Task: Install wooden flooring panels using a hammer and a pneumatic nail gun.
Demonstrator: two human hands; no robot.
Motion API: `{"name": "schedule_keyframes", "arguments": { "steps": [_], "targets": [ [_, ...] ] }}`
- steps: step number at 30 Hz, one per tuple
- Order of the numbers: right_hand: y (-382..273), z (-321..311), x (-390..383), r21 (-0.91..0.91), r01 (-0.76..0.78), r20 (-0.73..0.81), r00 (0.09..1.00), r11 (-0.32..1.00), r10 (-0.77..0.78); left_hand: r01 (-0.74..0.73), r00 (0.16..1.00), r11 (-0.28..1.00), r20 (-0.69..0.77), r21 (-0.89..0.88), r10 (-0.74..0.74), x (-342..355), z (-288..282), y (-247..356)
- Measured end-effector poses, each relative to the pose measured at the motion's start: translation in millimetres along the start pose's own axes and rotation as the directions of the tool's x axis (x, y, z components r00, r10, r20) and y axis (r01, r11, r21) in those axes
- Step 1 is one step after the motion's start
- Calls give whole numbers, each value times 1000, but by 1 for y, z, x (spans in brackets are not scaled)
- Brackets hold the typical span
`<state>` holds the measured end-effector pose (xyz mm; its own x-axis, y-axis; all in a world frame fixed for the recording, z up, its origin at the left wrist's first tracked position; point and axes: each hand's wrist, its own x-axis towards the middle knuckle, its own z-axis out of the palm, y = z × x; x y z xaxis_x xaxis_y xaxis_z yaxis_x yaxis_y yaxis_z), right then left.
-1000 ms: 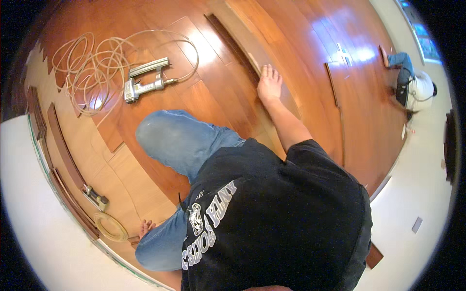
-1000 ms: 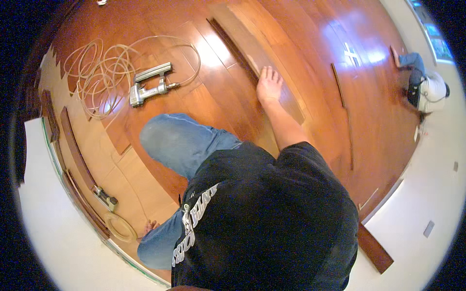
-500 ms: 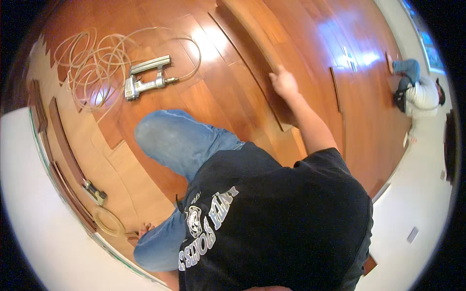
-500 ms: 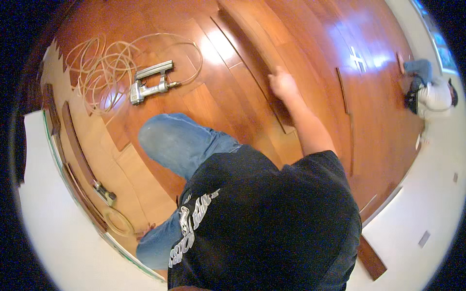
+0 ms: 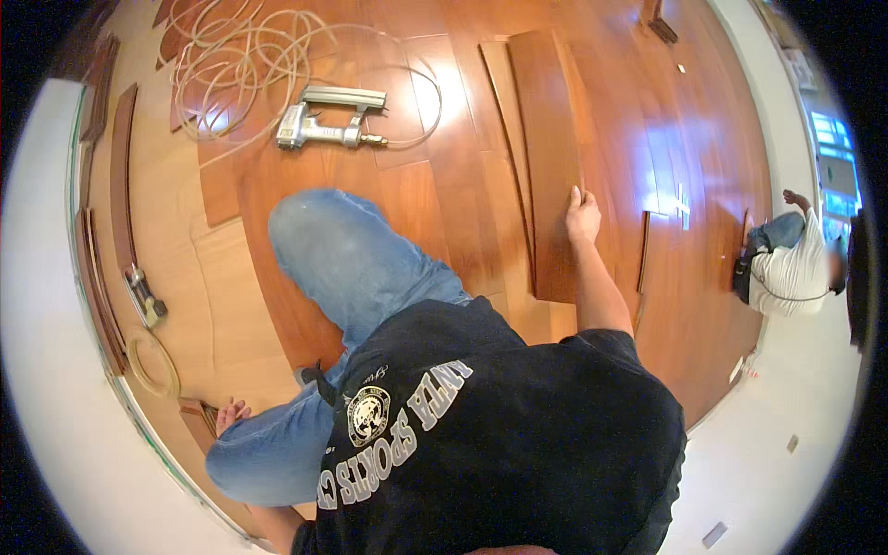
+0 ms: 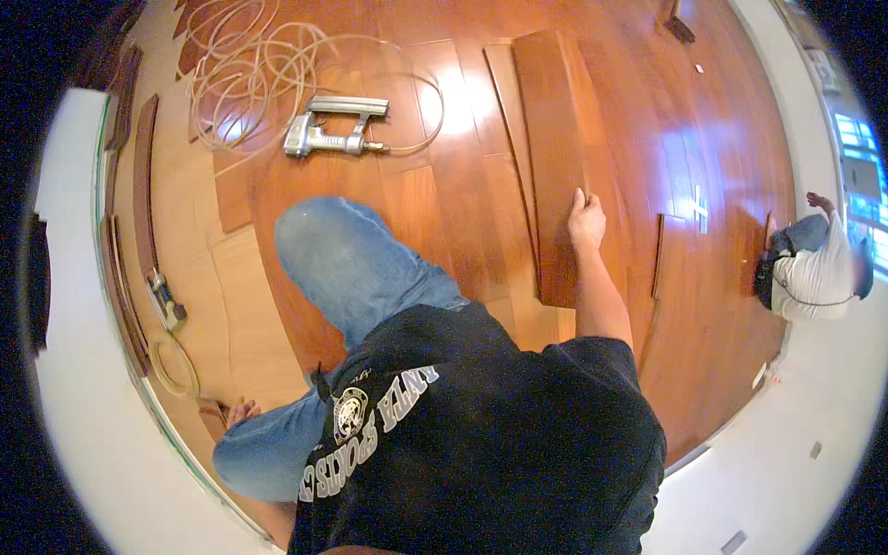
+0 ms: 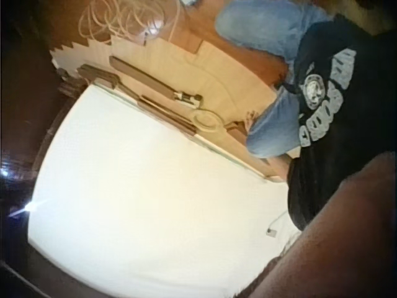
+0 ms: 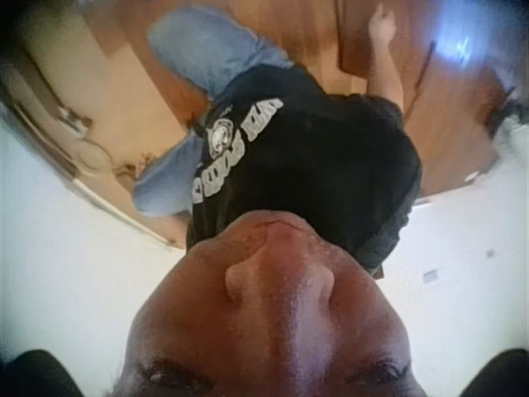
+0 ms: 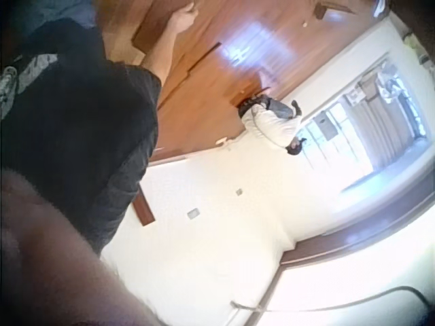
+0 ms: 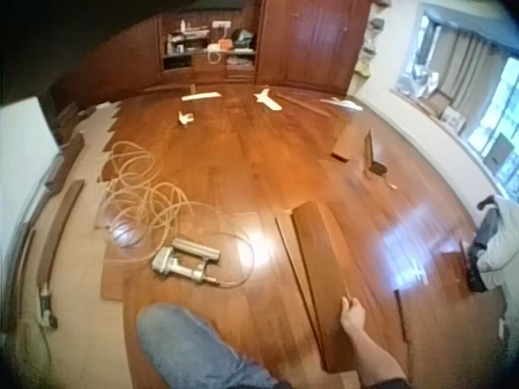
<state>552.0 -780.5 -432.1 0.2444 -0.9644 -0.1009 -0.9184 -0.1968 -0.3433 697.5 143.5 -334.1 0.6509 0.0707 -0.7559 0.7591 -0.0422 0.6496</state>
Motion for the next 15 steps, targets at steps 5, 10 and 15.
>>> {"name": "schedule_keyframes", "arguments": {
  "steps": [5,10,15],
  "targets": [
    [-47,-24,-34,-256,386,-38,912,886,-408,22,988,998,-153,62,-12,-8,31,16],
    [-25,31,-54,-356,370,197,927,858,-318,-6,989,1000,-146,19,8,8,35,19],
    [-81,47,-50,-404,226,393,918,886,-55,-141,978,990,150,-24,143,-13,-71,-49]
  ]
}}
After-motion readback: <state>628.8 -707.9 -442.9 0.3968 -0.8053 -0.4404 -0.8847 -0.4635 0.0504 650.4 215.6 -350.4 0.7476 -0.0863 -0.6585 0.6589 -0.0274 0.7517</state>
